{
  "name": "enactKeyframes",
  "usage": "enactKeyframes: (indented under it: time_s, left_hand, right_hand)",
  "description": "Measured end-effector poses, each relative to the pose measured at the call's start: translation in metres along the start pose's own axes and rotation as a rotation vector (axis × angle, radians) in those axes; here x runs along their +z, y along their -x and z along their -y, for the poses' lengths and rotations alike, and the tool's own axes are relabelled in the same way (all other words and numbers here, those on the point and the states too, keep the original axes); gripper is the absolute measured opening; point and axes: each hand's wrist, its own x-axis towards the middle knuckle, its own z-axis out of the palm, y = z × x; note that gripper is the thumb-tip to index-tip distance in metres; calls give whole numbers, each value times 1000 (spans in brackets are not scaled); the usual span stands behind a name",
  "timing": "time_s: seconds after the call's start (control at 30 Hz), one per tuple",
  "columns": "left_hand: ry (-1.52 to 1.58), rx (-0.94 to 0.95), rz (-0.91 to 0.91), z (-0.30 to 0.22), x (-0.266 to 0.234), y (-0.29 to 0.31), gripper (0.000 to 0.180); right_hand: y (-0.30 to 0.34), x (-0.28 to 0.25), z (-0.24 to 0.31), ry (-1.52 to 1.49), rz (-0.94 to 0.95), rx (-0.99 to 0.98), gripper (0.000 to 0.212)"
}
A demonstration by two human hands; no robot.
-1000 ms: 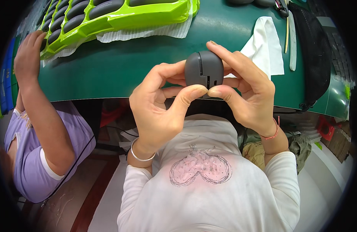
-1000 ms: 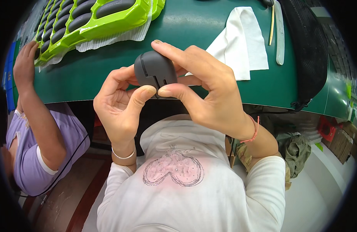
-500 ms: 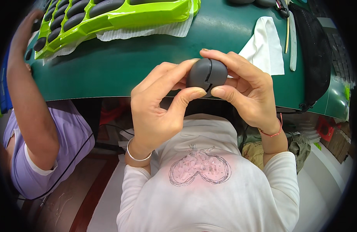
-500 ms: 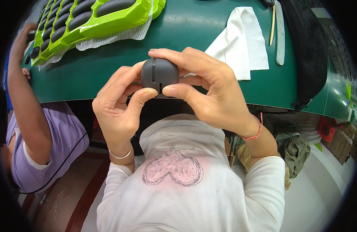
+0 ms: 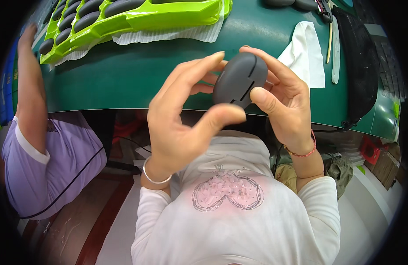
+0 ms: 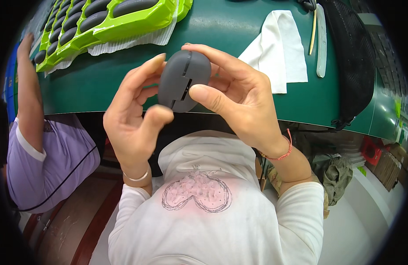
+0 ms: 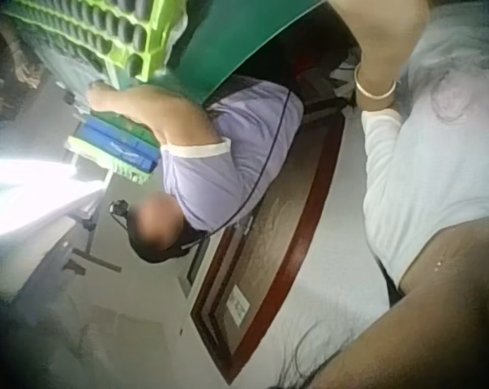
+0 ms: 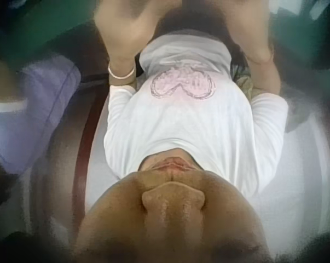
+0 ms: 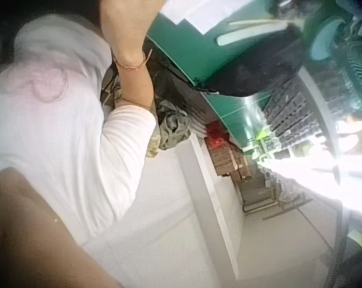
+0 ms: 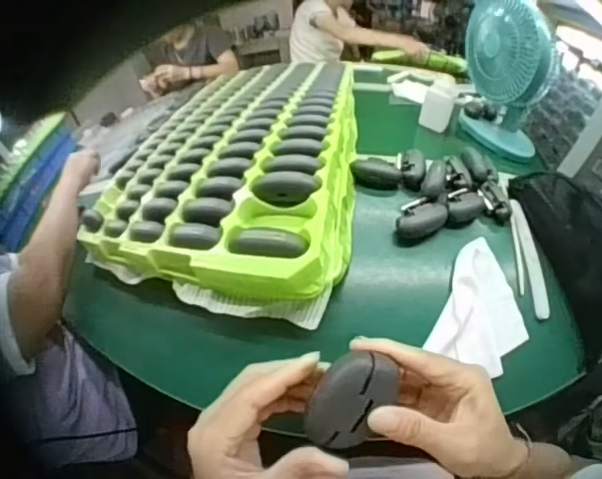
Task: The person assembles small grey electronic devices, likely wireless earbud charging cases, at a green workbench. They insert internal battery components into the casing, close the lid, and inspect the exterior and interior of the device. The person handles multiple units sequentially, placing them into a green tray or on the table.
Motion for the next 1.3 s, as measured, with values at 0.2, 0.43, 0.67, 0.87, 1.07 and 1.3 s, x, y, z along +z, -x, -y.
enactKeyframes:
  time_s: [0.2, 0.43, 0.67, 0.87, 1.07, 1.3]
  left_hand:
    - [-322, 262, -115, 11, 7, 12, 82]
    - [-494, 398, -158, 10, 9, 10, 59]
    - [-136, 99, 8, -7, -4, 21, 55]
    - [-278, 70, 111, -12, -11, 41, 59]
    - [-307, 141, 131, -13, -19, 68, 58]
    - [-357, 165, 136, -14, -21, 76, 59]
  right_hand:
    - [4, 14, 1, -340, -147, 126, 50]
    - [8, 13, -6, -164, -85, 35, 51]
    - [5, -8, 8, 147, 282, -69, 61]
    - [23, -2, 3, 418, 276, -128, 59]
    - [33, 4, -11, 520, 460, -256, 65]
    - [34, 3, -17, 477, 514, -238, 67]
